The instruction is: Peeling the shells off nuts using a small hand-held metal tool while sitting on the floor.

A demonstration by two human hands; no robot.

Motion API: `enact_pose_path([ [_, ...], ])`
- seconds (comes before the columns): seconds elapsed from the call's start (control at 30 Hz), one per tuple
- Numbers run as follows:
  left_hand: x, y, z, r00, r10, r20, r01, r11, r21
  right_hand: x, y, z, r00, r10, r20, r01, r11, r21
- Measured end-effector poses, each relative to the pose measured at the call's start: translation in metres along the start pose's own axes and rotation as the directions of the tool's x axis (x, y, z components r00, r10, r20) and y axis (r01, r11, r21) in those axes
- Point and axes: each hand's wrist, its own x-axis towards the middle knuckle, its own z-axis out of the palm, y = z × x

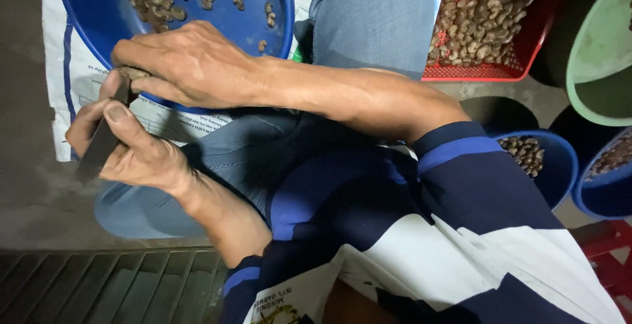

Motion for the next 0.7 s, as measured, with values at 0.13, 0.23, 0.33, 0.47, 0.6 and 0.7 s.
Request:
enact_pose_path([
  [0.13,0.002,0.009,0.002,0.998,-0.053,-0.02,0.052,0.998,-0.043,-0.001,-0.002,0.001,0.999,0.037,-0.02,-0.036,0.998,0.053],
  [0.23,-0.002,0.005,-0.002,0.99,-0.14,-0.002,0.137,0.973,-0.184,-0.004,0.002,0.01,0.992,0.127,-0.02,-0.12,0.971,0.206],
  [0.33,-0.003,0.006,-0.002,0.99,-0.141,0.007,0.141,0.981,-0.132,0.0,-0.005,0.005,0.955,0.29,0.067,-0.292,0.87,0.397],
  [0.47,-0.009,0.0,-0.004,0.987,-0.154,-0.054,0.148,0.984,-0.099,0.001,-0.007,0.002,0.952,0.296,0.083,-0.301,0.844,0.445],
  [0.6,-0.013,-0.007,-0.008,0.982,-0.184,-0.033,0.175,0.966,-0.19,0.001,-0.008,0.002,0.939,0.326,0.112,-0.335,0.788,0.517],
  [0.7,-0.013,-0.008,-0.009,0.979,-0.201,-0.024,0.192,0.957,-0.219,0.0,-0.007,0.005,0.932,0.341,0.124,-0.353,0.77,0.532],
])
